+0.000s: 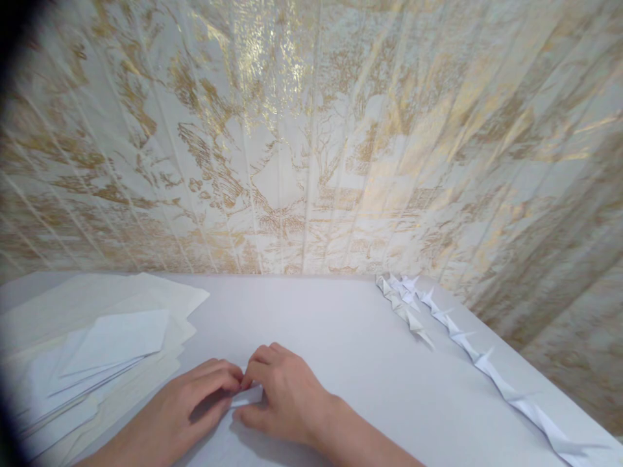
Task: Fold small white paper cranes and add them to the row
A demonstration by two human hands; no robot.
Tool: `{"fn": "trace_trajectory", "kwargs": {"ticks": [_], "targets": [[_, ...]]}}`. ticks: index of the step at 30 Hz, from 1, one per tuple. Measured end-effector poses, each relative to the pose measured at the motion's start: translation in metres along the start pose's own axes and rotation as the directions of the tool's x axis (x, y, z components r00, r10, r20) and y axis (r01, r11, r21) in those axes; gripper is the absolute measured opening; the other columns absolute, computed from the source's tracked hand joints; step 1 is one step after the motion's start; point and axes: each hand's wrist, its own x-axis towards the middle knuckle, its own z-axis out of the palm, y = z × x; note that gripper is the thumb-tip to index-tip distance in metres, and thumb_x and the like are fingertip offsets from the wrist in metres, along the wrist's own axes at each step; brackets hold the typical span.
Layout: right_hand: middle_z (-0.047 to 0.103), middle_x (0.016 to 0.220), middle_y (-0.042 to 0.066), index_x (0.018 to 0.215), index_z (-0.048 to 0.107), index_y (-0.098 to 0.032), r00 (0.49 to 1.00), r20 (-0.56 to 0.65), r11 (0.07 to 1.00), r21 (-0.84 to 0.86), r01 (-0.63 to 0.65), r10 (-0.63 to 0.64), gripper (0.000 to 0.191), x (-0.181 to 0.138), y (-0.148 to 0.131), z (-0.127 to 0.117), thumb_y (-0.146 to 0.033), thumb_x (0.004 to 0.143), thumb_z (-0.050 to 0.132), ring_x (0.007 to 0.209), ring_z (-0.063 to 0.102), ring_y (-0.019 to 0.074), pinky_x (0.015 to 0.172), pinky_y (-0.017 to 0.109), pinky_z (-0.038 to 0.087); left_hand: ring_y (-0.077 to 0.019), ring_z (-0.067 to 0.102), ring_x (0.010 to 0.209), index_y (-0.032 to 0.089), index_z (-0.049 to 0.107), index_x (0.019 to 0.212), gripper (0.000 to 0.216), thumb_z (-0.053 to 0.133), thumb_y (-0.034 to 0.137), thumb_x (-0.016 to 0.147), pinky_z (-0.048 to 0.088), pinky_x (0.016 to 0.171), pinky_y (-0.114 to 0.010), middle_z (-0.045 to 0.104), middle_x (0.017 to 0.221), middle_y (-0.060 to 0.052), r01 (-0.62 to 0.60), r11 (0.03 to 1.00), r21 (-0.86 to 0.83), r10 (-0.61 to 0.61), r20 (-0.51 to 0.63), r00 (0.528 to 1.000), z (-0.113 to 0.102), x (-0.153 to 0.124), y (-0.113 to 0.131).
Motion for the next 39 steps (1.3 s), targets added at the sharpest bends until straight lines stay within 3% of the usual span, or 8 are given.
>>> {"fn": "trace_trajectory", "kwargs": {"ticks": [5,10,16,25,34,39], "targets": [[0.067,0.093,0.004,0.090,0.067,-0.019,0.996,0.027,0.985,-0.146,0.088,-0.085,0.015,0.002,0.001,0.000,-0.009,0.079,0.066,0.085,0.060,0.0182,0.079,0.027,0.045,-0.0174,0.063,0.091,0.022,0.062,0.089,0.025,0.044,0.005,0.087,0.048,0.084,-0.029,0.068,0.098,-0.002,-0.078,0.992,0.104,0.087,-0.084,0.993,0.007,-0.013,0.001],[0.066,0.086,0.002,0.090,0.063,-0.020,0.976,-0.040,0.925,-0.330,0.191,-0.216,0.002,0.002,0.007,0.013,-0.020,0.089,0.063,0.078,0.056,0.0168,0.070,0.028,0.039,-0.0206,0.061,0.092,0.021,0.060,0.084,0.021,0.048,0.003,0.081,0.048,0.084,-0.033,0.067,0.097,-0.003,-0.053,0.982,0.180,0.084,-0.168,0.982,0.012,-0.014,-0.003],[0.063,0.076,0.000,0.078,0.057,-0.019,0.940,-0.063,0.842,-0.467,0.270,-0.336,0.017,0.003,0.008,0.021,-0.022,0.094,0.056,0.067,0.052,0.0150,0.063,0.031,0.033,-0.0204,0.062,0.084,0.020,0.059,0.080,0.022,0.046,0.003,0.079,0.051,0.078,-0.033,0.067,0.091,-0.004,-0.018,0.963,0.268,0.065,-0.169,0.983,0.013,-0.014,0.002],[0.063,0.076,0.000,0.080,0.056,-0.019,0.922,-0.013,0.830,-0.440,0.342,-0.387,0.019,0.001,0.004,0.012,-0.020,0.098,0.052,0.065,0.050,0.0149,0.062,0.030,0.031,-0.0226,0.068,0.101,0.022,0.068,0.104,0.036,0.048,0.006,0.079,0.054,0.091,-0.033,0.074,0.112,-0.005,-0.181,0.868,0.462,0.260,-0.114,0.959,0.004,-0.028,0.000],[0.065,0.078,0.001,0.088,0.062,-0.018,0.930,0.065,0.852,-0.380,0.359,-0.363,0.013,-0.001,0.001,0.004,-0.019,0.098,0.052,0.071,0.051,0.0167,0.064,0.032,0.034,-0.0262,0.068,0.107,0.019,0.068,0.113,0.049,0.047,0.003,0.072,0.056,0.089,-0.037,0.070,0.125,-0.009,-0.238,0.727,0.644,0.253,0.071,0.965,0.002,-0.030,0.004],[0.065,0.080,0.002,0.092,0.062,-0.017,0.942,0.094,0.871,-0.363,0.333,-0.321,0.008,-0.004,-0.003,0.001,-0.017,0.094,0.054,0.073,0.053,0.0172,0.065,0.032,0.035,-0.0260,0.069,0.106,0.019,0.067,0.116,0.052,0.047,0.004,0.070,0.056,0.087,-0.034,0.071,0.124,-0.009,-0.258,0.714,0.651,0.296,0.053,0.954,0.004,-0.033,0.001]]}}
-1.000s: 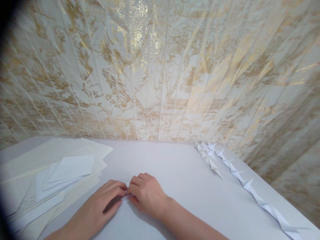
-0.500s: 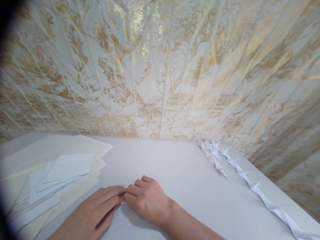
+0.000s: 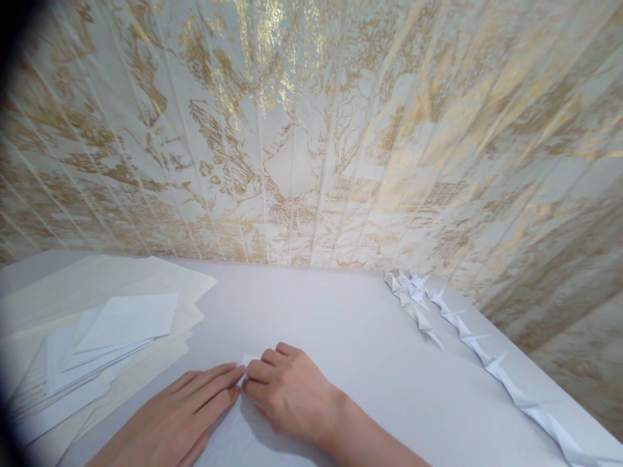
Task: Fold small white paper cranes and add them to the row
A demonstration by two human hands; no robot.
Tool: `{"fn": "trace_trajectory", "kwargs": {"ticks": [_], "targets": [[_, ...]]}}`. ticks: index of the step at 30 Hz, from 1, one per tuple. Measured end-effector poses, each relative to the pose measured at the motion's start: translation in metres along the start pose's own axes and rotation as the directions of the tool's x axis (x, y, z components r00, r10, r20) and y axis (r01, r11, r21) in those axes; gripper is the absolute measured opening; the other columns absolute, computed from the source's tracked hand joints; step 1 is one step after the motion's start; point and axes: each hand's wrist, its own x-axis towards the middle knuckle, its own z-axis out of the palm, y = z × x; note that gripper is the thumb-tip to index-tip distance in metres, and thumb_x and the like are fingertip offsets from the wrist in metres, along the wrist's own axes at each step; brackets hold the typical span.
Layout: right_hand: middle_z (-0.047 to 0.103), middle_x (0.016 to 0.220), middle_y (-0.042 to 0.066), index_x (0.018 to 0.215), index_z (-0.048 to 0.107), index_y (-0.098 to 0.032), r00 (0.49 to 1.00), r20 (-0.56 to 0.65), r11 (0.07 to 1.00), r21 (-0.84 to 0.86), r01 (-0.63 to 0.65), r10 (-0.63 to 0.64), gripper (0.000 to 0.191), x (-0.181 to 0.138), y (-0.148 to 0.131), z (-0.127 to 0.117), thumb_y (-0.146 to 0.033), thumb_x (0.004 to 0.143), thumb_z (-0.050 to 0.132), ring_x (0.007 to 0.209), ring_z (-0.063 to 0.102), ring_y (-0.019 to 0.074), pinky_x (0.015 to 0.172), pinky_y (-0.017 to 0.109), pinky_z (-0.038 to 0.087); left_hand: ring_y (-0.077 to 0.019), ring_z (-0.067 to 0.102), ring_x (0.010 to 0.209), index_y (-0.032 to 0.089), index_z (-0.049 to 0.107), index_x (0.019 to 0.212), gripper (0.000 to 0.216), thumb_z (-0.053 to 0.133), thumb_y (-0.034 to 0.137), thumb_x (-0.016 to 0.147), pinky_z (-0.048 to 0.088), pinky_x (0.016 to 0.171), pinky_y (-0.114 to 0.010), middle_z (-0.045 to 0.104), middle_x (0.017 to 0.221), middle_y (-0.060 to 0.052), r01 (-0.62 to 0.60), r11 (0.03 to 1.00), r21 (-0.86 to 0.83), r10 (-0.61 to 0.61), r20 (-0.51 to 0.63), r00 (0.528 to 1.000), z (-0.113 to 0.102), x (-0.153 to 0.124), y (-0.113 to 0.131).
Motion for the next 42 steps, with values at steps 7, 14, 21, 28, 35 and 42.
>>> {"fn": "trace_trajectory", "kwargs": {"ticks": [7,14,21,28,35,42], "targets": [[0.065,0.090,0.003,0.096,0.062,-0.018,0.984,0.013,0.983,0.040,-0.178,0.178,0.011,-0.004,0.003,-0.003,-0.016,0.094,0.052,0.079,0.055,0.0173,0.072,0.031,0.038,-0.0264,0.066,0.112,0.019,0.064,0.124,0.062,0.044,0.001,0.068,0.055,0.087,-0.035,0.065,0.132,-0.009,-0.041,0.994,0.106,0.036,0.045,0.998,0.012,-0.012,-0.003],[0.066,0.105,0.008,0.116,0.059,-0.013,0.957,-0.067,0.945,-0.152,-0.291,0.284,0.030,-0.012,-0.012,0.010,-0.012,0.086,0.062,0.095,0.054,0.0259,0.083,0.037,0.042,-0.0198,0.055,0.127,0.021,0.060,0.129,0.062,0.040,-0.003,0.075,0.048,0.098,-0.032,0.058,0.142,-0.004,0.014,0.985,0.172,-0.033,0.106,0.994,0.007,-0.010,0.008],[0.065,0.115,0.009,0.121,0.059,-0.013,0.901,0.022,0.902,-0.006,-0.432,0.432,0.035,-0.013,-0.025,0.010,-0.018,0.087,0.062,0.102,0.054,0.0276,0.090,0.041,0.047,-0.0188,0.053,0.128,0.019,0.057,0.132,0.059,0.042,0.002,0.078,0.045,0.099,-0.030,0.057,0.143,-0.005,-0.084,0.984,0.157,0.074,0.071,0.995,0.002,-0.001,0.010],[0.038,0.154,0.012,0.144,0.043,-0.010,0.874,0.226,0.882,0.101,-0.460,0.430,0.065,-0.012,-0.020,-0.003,-0.046,0.092,0.057,0.137,0.033,0.0385,0.111,0.054,0.033,-0.0203,0.057,0.125,0.018,0.059,0.132,0.061,0.041,-0.001,0.078,0.046,0.100,-0.034,0.058,0.141,-0.006,0.070,0.979,0.193,-0.084,0.068,0.994,0.015,0.008,0.002],[0.019,0.161,0.011,0.153,0.025,-0.009,0.817,0.305,0.823,0.147,-0.548,0.490,0.078,-0.013,-0.010,-0.001,-0.056,0.094,0.046,0.147,0.015,0.0390,0.115,0.059,0.025,-0.0213,0.058,0.124,0.018,0.060,0.130,0.061,0.039,-0.004,0.077,0.047,0.099,-0.033,0.061,0.139,-0.007,0.057,0.966,0.251,-0.071,0.048,0.996,0.019,0.002,0.012],[0.028,0.159,0.009,0.152,0.031,-0.019,0.877,0.365,0.838,0.328,-0.436,0.313,0.077,-0.024,0.003,-0.029,-0.049,0.089,0.062,0.146,0.024,0.0309,0.118,0.048,0.023,-0.0163,0.055,0.123,0.025,0.064,0.127,0.043,0.042,0.013,0.092,0.042,0.099,-0.026,0.063,0.136,0.000,0.029,0.972,0.234,-0.021,-0.036,0.999,0.029,-0.003,0.007]]}}
